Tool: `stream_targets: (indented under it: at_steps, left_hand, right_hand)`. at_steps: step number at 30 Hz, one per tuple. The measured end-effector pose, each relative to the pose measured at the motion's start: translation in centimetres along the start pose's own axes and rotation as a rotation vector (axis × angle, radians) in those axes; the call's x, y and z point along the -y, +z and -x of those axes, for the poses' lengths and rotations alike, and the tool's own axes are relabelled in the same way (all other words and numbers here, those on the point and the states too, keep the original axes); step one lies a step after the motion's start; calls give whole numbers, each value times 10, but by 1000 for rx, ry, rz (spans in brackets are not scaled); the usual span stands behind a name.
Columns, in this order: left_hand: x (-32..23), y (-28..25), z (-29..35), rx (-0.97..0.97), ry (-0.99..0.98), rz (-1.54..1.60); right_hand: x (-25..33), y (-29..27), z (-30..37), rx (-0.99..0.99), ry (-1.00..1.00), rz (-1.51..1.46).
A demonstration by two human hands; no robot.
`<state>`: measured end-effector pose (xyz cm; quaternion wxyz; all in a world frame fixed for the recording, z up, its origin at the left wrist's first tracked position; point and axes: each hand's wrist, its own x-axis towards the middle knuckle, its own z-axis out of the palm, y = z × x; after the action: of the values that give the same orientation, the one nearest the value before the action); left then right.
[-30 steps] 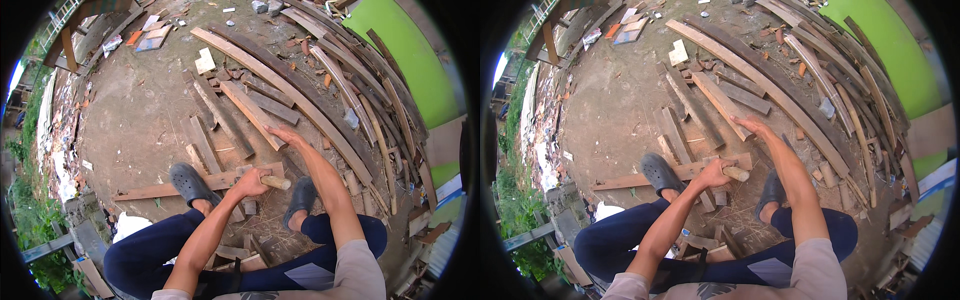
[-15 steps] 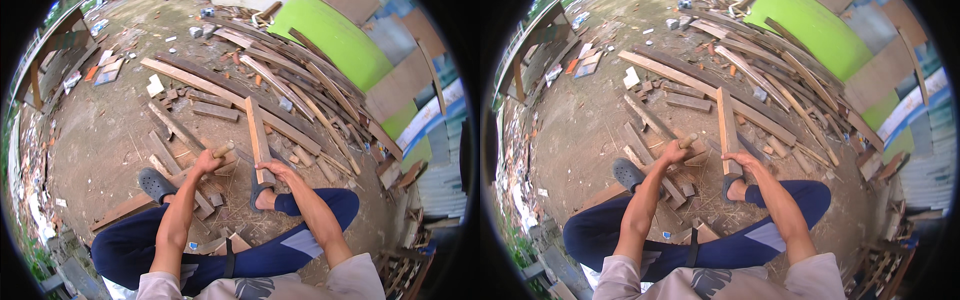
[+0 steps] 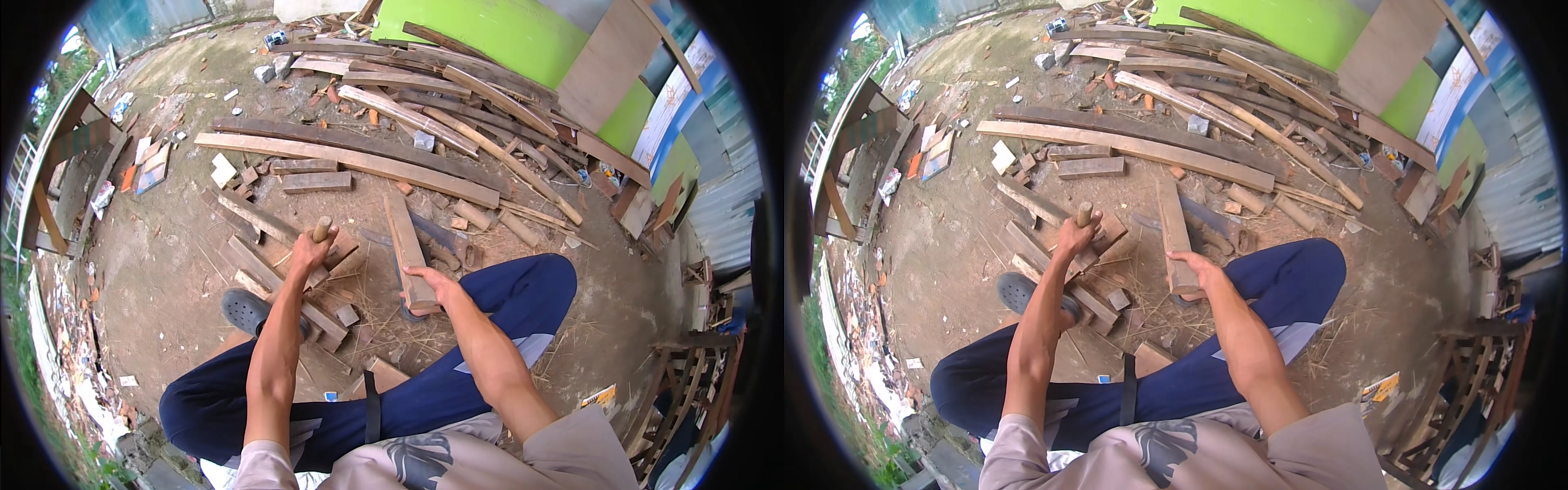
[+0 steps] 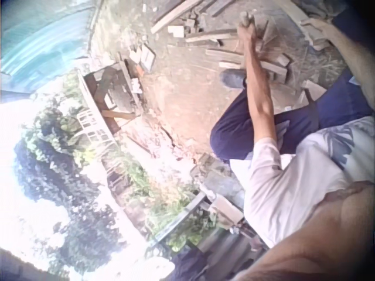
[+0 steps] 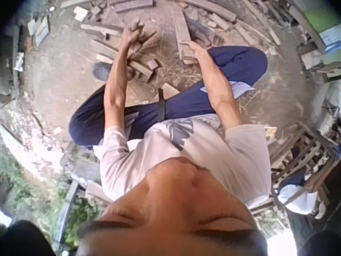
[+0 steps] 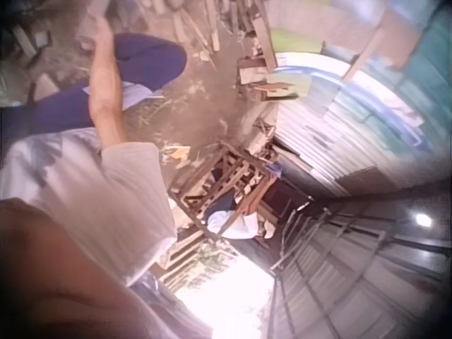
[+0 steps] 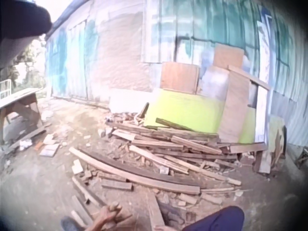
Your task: The person sits on the ground and uses a hammer to repeatedly strike a wooden plank. They adjust the plank's position and continue hammering along its length.
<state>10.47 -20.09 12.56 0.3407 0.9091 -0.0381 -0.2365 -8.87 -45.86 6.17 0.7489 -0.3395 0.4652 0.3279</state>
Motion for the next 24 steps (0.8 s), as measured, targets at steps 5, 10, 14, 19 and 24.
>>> stream_targets:
  at_steps: [5,10,14,19,24]
  left_hand:
    - [2,-3,-1,40,69,17]
    - [13,0,-6,87,87,159]
    - [25,4,-14,102,103,166]
    - [37,10,-20,117,133,160]
    - [42,7,-17,100,216,299]
  right_hand:
    - [-8,23,15,37,-142,-38]
    - [1,33,57,40,-285,-179]
    - [14,32,87,-13,-471,-289]
    - [-19,78,115,-86,-521,-246]
    - [-64,110,142,7,-606,313]
